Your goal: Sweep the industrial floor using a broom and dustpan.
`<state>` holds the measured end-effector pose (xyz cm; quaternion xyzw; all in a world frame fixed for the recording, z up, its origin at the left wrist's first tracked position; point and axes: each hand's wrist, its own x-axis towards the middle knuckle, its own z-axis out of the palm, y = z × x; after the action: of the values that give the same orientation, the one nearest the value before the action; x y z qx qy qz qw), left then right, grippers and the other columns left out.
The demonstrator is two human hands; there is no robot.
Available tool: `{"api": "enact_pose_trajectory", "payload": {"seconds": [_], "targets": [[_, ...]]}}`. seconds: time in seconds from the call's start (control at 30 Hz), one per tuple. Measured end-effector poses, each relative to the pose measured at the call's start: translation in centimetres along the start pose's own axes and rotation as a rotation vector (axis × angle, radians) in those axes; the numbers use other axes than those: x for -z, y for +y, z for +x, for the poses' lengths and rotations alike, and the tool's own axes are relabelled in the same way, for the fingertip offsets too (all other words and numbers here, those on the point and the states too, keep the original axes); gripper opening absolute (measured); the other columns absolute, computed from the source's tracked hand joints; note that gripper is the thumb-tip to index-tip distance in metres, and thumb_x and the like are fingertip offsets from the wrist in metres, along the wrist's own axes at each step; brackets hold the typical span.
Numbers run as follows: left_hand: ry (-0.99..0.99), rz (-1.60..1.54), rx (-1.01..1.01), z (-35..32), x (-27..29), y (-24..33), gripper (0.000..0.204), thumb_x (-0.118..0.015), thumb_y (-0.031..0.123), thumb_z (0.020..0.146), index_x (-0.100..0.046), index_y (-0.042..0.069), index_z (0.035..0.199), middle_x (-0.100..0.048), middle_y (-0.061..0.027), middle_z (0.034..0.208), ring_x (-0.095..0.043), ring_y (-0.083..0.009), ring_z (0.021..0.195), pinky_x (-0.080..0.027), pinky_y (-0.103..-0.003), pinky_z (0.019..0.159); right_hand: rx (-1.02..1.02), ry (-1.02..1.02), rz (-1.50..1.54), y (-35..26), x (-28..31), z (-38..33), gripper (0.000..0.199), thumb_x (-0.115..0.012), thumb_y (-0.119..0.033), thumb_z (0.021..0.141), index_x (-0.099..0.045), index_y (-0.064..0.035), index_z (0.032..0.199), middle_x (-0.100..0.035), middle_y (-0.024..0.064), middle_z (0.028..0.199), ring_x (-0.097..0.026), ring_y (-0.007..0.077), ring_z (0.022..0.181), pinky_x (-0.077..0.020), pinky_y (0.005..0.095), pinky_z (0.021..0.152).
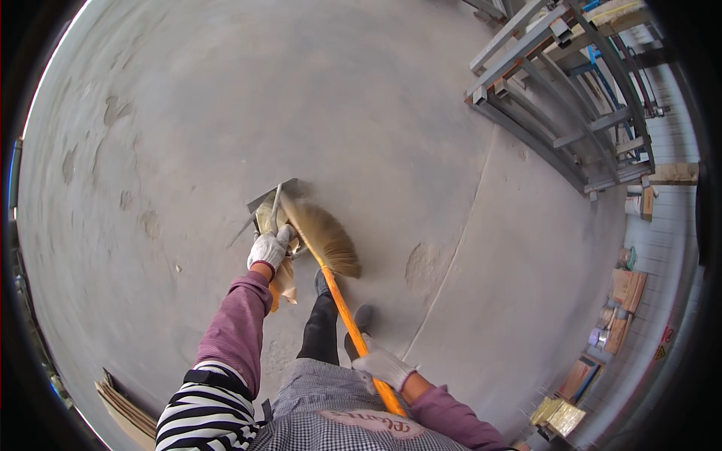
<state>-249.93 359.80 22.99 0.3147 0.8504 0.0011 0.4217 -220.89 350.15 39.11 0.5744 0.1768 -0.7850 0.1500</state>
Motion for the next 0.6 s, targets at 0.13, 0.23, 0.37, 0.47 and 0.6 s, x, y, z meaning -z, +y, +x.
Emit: {"api": "enact_pose_trajectory", "payload": {"seconds": [0.13,0.23,0.37,0.47,0.6], "targets": [[0.042,-0.253,-0.056,0.8,1.5,-5.7,0.068,-0.045,0.059,0.085,-0.066,-0.005,0.094,-0.064,-0.0277,0.085,-0.064,-0.0403,0.086,-0.047,-0.045,0.078,0.04,0.024,-0.239,0.1,2.5,-7.0,0.076,-0.057,-0.014,0.078,-0.022,-0.0062,0.145,-0.054,0.0071,0.064,-0.053,0.0182,0.047,-0.0454,0.0318,0.045],[0.016,-0.363,0.007,-3.4,5.7,-7.4,0.064,-0.048,0.054,0.084,-0.064,-0.008,0.09,-0.063,-0.0246,0.077,-0.062,-0.034,0.076,-0.046,-0.043,0.072,-0.005,0.227,-0.43,0.3,5.4,-14.4,0.055,-0.06,-0.019,0.078,-0.049,-0.0053,0.129,-0.056,0.0071,0.062,-0.058,0.0214,0.057,-0.0477,0.0346,0.057],[0.066,-0.641,0.16,-4.2,6.1,-12.8,0.06,-0.052,0.051,0.082,-0.062,-0.008,0.086,-0.06,-0.02,0.072,-0.058,-0.0274,0.071,-0.045,-0.04,0.07,-0.083,0.295,-0.444,-1.8,11.2,-18.5,0.07,-0.061,-0.017,0.08,-0.034,-0.0068,0.143,-0.051,0.0021,0.061,-0.053,0.0132,0.05,-0.0416,0.0296,0.046],[0.169,-0.625,0.15,-4.1,4.2,-10.7,0.055,-0.054,0.049,0.082,-0.061,-0.006,0.081,-0.057,-0.0114,0.069,-0.055,-0.0226,0.07,-0.045,-0.037,0.068,-0.024,0.454,-1.089,-7.0,16.6,-8.8,0.061,-0.061,-0.032,0.08,-0.047,-0.0066,0.134,-0.055,0.0082,0.056,-0.057,0.0209,0.053,-0.0454,0.0385,0.052],[0.184,-0.723,0.264,-8.6,1.9,-10.2,0.045,-0.055,0.044,0.081,-0.059,-0.002,0.077,-0.054,-0.0082,0.069,-0.052,-0.0206,0.068,-0.043,-0.037,0.062,0.467,0.447,-0.971,-20.6,16.8,3.7,0.069,-0.052,-0.017,0.073,-0.035,-0.0047,0.139,-0.063,0.025,0.094,-0.062,0.0398,0.088,-0.05,0.0433,0.074]]}}
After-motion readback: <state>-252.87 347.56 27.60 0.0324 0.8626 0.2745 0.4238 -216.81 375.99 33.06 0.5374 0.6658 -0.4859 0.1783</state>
